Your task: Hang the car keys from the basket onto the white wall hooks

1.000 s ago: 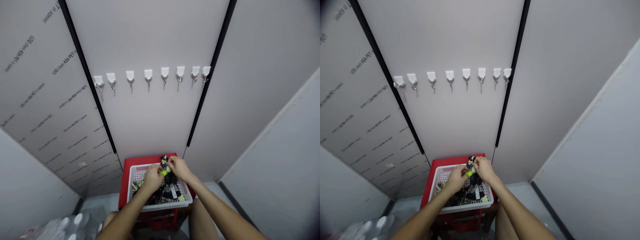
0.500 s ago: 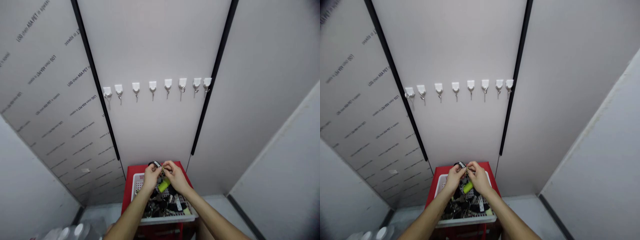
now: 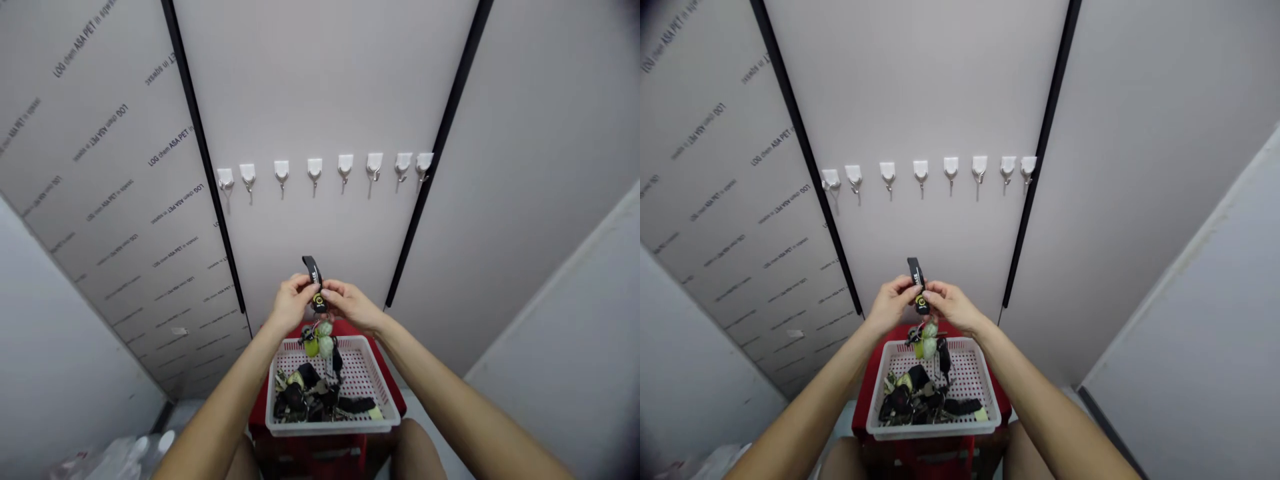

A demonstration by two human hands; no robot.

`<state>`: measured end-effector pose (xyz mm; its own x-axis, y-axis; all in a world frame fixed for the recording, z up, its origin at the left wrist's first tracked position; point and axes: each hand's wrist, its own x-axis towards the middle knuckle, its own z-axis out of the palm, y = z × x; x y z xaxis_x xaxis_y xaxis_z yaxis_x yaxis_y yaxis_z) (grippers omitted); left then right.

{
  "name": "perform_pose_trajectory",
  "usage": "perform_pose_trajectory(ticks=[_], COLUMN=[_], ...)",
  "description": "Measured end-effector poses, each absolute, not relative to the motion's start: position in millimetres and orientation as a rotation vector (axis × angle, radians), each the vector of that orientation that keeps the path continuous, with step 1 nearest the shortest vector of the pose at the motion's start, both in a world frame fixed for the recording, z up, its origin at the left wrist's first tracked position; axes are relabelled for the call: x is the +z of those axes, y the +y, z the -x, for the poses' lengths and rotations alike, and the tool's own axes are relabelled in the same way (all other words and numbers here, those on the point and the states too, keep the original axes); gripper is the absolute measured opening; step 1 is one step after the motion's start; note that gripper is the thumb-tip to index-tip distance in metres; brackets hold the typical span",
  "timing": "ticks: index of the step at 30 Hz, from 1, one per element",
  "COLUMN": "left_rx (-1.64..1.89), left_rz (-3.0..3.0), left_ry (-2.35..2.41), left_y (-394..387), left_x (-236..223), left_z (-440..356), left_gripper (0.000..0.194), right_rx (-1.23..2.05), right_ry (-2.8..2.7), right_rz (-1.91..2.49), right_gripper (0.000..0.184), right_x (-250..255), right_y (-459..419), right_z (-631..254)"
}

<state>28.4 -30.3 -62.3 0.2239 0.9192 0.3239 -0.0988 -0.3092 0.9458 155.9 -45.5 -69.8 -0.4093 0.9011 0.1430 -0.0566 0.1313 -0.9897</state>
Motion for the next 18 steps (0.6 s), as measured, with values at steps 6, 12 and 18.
perform_pose_trajectory(ticks=[6, 12, 18], left_rx=[1.468, 1.556, 1.746], left_rz=[-1.320, -1.418, -1.132], left_ry=[0.878, 0.943, 0.723], left_y=[-27, -15, -6], left_x=[-41, -8, 27], left_z=[-12, 12, 37], left_gripper=[0.023, 0.018, 0.025], right_rx=[1.244, 0.931, 0.727], right_ry=[-1.650, -1.692, -1.642], right_rz=[0.901, 0.915, 0.897], right_gripper=[0.022, 0.020, 0.029], right_x=[-42, -21, 13], right_y=[-37, -23, -5], right_z=[-132, -100, -70])
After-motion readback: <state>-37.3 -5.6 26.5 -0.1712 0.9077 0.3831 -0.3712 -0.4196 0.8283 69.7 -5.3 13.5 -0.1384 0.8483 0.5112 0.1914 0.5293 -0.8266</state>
